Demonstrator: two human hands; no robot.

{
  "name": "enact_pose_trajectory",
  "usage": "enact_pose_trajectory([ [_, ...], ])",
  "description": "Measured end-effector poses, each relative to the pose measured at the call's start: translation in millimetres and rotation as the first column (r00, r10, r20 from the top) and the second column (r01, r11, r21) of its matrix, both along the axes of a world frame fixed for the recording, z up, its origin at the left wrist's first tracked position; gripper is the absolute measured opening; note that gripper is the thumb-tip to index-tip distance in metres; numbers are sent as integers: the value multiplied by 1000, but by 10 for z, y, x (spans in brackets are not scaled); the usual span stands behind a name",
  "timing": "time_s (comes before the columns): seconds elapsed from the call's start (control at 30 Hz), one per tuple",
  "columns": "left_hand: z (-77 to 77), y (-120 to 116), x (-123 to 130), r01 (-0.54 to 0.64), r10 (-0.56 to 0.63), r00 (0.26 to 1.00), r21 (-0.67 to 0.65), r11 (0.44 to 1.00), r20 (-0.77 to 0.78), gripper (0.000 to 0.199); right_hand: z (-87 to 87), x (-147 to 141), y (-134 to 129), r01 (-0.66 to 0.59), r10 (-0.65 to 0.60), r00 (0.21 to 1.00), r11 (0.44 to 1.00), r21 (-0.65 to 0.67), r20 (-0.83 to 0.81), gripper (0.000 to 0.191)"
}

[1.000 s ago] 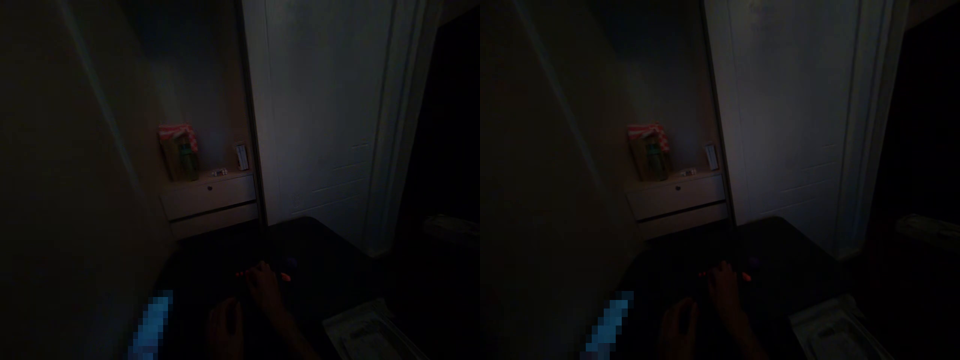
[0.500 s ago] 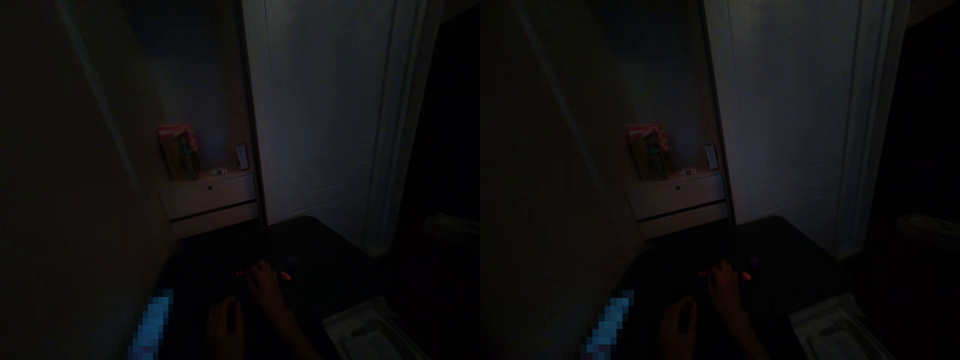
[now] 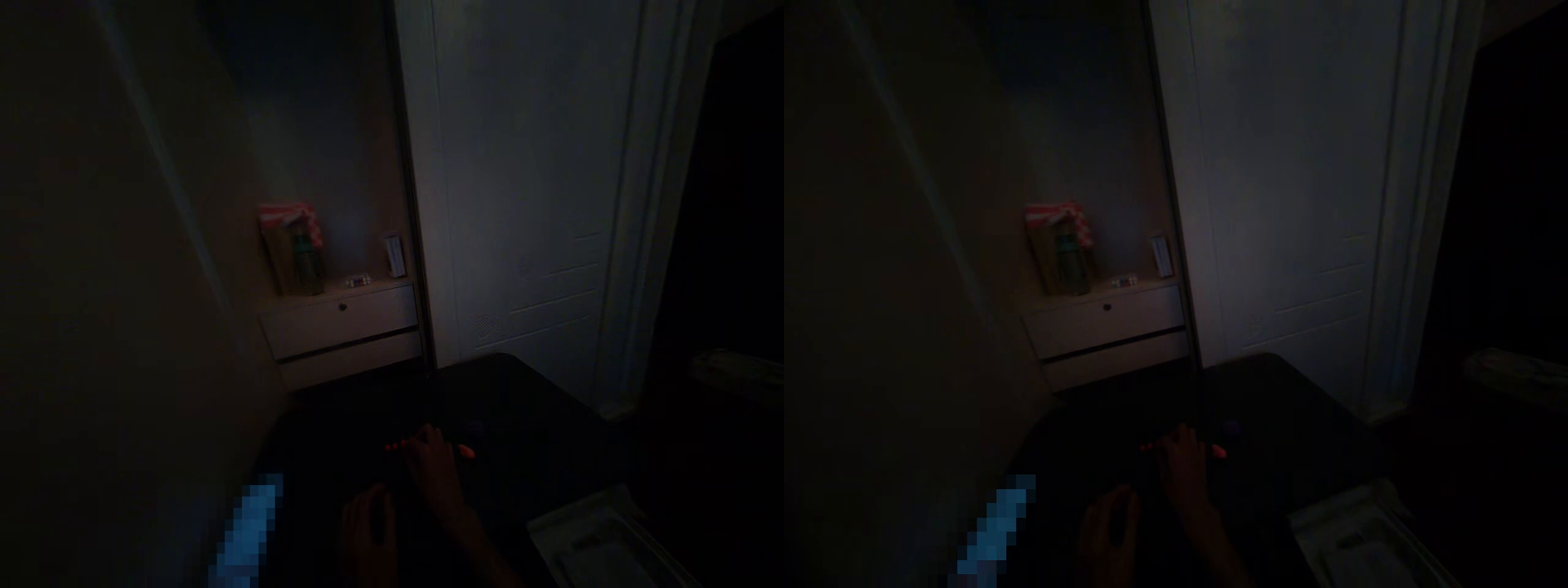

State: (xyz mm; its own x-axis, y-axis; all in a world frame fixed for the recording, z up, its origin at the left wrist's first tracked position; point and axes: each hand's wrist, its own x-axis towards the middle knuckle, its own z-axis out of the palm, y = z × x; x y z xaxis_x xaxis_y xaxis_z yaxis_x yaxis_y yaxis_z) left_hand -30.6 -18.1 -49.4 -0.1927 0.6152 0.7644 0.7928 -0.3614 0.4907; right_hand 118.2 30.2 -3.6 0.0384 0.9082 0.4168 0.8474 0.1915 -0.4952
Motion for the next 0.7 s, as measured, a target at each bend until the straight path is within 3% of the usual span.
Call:
enact_pose_trajectory([
  [0.47,7,-7,20,-16,17,1000,48,999,-18,35,39,30,-19,-53,54,992,999,9,-115,22],
  [0.7,134,-36,34,29,-29,1000,-104,994,2,46,17,36,-51,-76,88,978,995,71,-190,25],
])
